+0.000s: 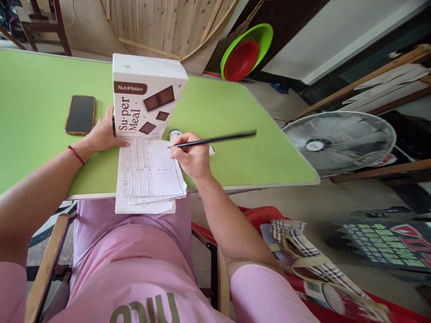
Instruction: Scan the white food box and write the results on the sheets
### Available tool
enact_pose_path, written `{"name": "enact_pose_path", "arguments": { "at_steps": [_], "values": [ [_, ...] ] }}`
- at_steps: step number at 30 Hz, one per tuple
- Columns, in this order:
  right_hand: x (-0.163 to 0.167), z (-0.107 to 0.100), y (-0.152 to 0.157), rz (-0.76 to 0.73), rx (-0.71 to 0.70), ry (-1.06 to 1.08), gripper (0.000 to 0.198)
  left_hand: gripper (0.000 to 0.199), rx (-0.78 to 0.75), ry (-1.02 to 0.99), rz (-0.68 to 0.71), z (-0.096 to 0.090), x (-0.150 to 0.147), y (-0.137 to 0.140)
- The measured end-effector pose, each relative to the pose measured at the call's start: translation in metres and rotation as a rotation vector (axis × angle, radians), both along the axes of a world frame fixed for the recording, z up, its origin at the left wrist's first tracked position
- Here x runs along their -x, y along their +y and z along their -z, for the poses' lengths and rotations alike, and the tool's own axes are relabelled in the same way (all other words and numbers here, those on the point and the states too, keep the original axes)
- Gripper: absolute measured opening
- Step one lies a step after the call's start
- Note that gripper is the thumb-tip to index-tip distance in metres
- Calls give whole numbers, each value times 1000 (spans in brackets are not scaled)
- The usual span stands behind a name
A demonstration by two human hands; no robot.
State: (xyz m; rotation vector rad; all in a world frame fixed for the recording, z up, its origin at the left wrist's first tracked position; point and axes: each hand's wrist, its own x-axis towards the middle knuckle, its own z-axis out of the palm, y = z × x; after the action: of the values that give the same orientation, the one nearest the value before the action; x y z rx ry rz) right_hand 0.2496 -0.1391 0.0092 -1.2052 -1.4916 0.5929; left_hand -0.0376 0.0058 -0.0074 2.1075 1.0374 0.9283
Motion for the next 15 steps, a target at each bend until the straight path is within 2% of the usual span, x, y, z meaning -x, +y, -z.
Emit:
{"name": "enact_pose_path", "arguments": {
  "at_steps": [3,7,13,15],
  "values": [
    [17,1,3,-16,99,194,19,127,-24,-10,40,0,1,0],
    [26,-1,-1,-74,246,238,30,125,-5,20,67,-6,1,-5],
    [22,4,5,-77,175,143,20,122,-48,18,99,-10,-2,-7],
    [22,7,8,-53,152,153,21,118,-8,-13,117,-13,-2,-8]
  ]
}}
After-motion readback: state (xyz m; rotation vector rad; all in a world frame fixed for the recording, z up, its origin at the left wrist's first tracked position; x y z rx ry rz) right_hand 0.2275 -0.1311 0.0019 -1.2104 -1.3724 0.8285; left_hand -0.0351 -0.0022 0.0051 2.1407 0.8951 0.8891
